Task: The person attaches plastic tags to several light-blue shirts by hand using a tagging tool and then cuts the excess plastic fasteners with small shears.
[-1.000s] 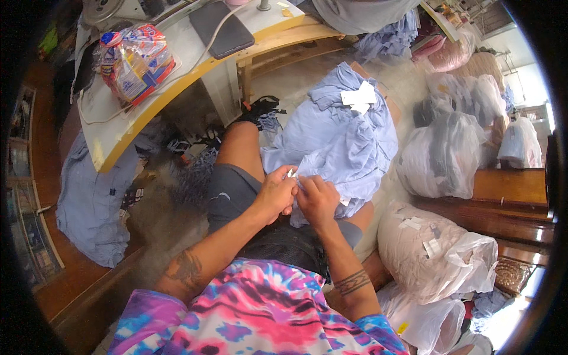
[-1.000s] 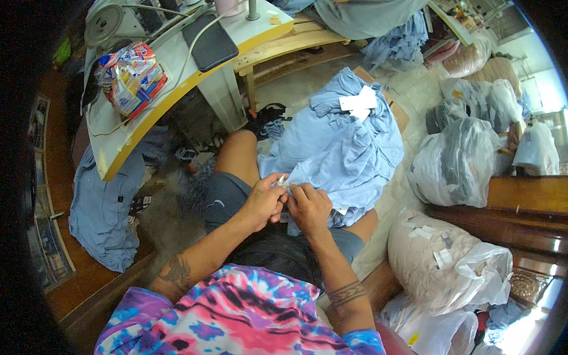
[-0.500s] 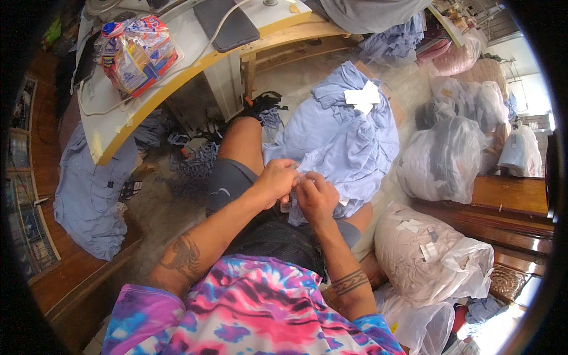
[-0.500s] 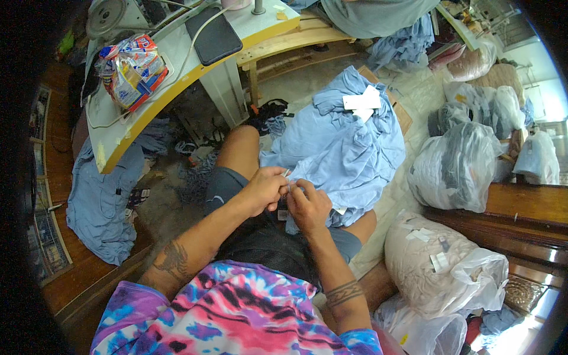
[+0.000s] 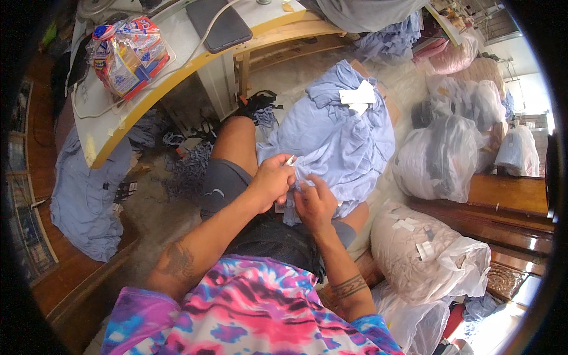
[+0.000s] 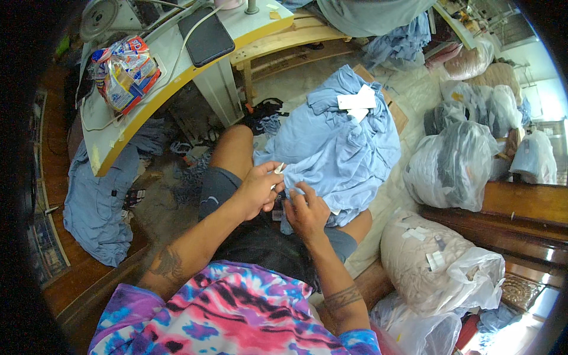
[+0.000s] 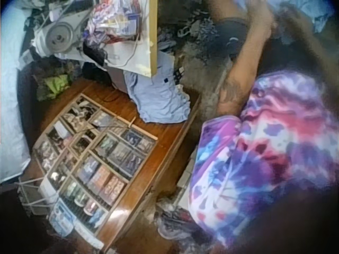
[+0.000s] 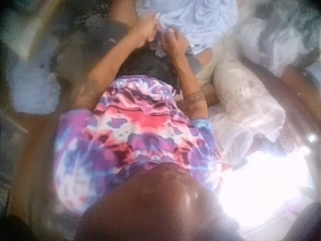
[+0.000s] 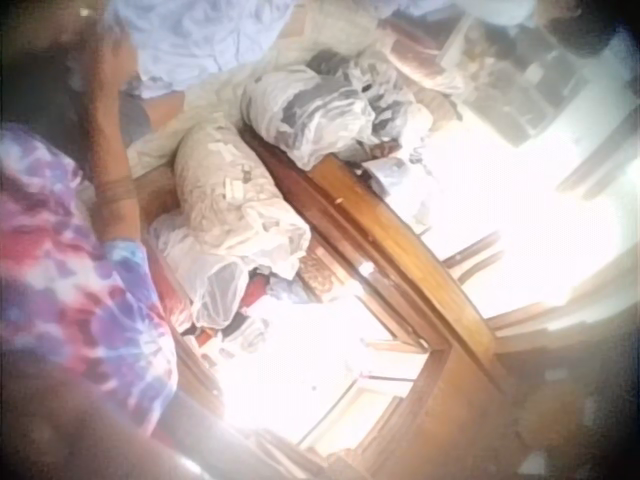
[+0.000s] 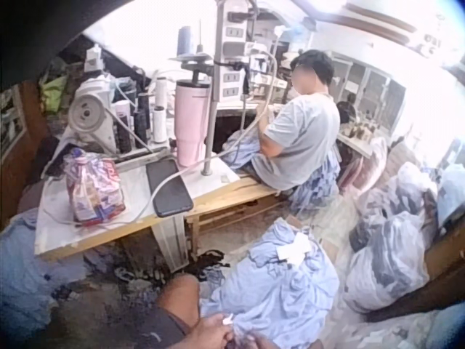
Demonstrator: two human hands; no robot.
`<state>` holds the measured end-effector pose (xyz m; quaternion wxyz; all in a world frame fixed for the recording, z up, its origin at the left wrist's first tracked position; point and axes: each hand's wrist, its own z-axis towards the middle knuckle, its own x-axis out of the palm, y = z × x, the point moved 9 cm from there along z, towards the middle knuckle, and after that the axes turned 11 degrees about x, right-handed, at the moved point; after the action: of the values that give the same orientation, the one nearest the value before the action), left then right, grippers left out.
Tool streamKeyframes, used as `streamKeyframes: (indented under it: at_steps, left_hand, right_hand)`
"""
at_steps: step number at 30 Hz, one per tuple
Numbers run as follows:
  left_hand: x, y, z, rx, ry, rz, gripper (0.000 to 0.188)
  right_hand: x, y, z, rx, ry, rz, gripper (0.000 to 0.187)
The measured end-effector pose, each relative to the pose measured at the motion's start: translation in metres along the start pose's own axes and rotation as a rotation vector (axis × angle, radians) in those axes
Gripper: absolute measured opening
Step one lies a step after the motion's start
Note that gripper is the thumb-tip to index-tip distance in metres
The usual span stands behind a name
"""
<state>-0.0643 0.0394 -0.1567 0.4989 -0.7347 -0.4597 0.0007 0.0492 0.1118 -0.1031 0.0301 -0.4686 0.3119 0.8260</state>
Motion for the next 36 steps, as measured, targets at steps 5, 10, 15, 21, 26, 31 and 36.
streamKeyframes:
  at_steps: [5,10,15,21,26,31,36]
  left_hand:
    - [0.013,-0.013,-0.021,0.162,0.022,0.116,0.037]
    - [0.014,-0.012,-0.028,0.179,0.013,0.033,0.037]
    - [0.008,0.003,-0.018,-0.034,-0.012,-0.15,0.033]
    - [0.003,0.008,-0.011,-0.161,-0.002,-0.189,0.013]
    - [0.004,0.006,-0.006,-0.234,0.051,-0.258,0.007]
    - [0.01,0.01,-0.003,-0.289,0.083,-0.287,0.007]
    - [0.005,0.012,0.001,-0.33,0.071,-0.329,0.004]
  right_hand:
    - [0.0,0.0,0.018,0.142,-0.009,-0.031,0.055]
    - [-0.015,0.015,0.028,-0.077,-0.016,-0.124,0.065]
    - [-0.014,0.021,0.022,-0.146,-0.035,-0.096,0.054]
    - [-0.017,0.025,0.023,-0.254,-0.035,-0.133,0.056]
    - [-0.023,0.02,0.024,-0.264,-0.031,-0.1,0.058]
    - [-0.029,0.015,0.024,-0.274,-0.014,-0.116,0.059]
    - [-0.036,0.019,0.019,-0.315,-0.005,-0.118,0.058]
